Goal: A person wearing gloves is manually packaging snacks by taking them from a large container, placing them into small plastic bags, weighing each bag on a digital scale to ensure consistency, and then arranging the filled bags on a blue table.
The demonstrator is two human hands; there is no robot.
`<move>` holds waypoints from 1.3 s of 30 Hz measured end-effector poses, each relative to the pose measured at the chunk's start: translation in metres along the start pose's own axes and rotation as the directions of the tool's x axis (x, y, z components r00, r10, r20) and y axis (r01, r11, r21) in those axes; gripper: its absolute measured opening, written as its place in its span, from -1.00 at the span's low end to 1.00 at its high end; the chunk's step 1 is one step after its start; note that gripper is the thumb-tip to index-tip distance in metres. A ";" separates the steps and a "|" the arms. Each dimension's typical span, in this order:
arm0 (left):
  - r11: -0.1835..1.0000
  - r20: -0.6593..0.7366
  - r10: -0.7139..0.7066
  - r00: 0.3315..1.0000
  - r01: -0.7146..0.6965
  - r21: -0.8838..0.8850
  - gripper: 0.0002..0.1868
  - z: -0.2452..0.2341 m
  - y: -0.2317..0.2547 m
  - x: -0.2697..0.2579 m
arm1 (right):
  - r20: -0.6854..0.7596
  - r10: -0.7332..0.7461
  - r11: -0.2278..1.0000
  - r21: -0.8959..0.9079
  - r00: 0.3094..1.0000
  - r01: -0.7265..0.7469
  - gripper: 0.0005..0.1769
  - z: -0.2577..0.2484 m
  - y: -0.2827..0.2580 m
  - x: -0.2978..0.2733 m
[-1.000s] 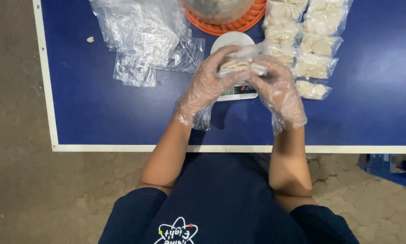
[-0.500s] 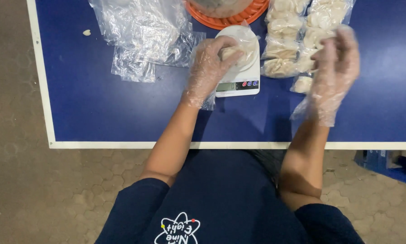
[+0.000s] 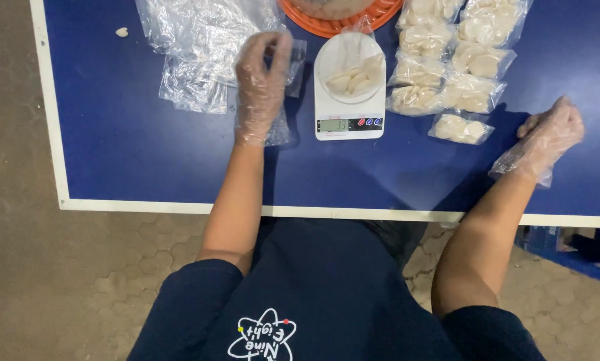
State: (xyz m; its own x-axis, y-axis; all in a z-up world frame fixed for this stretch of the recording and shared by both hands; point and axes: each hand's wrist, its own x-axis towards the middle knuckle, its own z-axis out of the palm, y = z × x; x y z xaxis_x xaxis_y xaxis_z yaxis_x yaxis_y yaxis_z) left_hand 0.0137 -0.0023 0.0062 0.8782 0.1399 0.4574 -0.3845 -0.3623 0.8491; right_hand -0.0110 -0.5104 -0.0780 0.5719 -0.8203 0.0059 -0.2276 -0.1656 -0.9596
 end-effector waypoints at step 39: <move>0.942 0.133 -0.335 0.933 0.329 0.068 -0.43 -0.027 -0.028 -0.003 | 0.045 -0.308 0.951 0.035 0.950 0.306 -0.36 -0.008 0.023 0.006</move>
State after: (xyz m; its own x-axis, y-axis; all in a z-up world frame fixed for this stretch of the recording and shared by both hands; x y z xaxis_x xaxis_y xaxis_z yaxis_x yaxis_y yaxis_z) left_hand 0.0142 0.0325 -0.0118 0.9859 0.1291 0.1067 -0.0540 -0.3583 0.9320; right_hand -0.0189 -0.5232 -0.0981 0.6489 -0.7042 0.2882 -0.0138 -0.3897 -0.9209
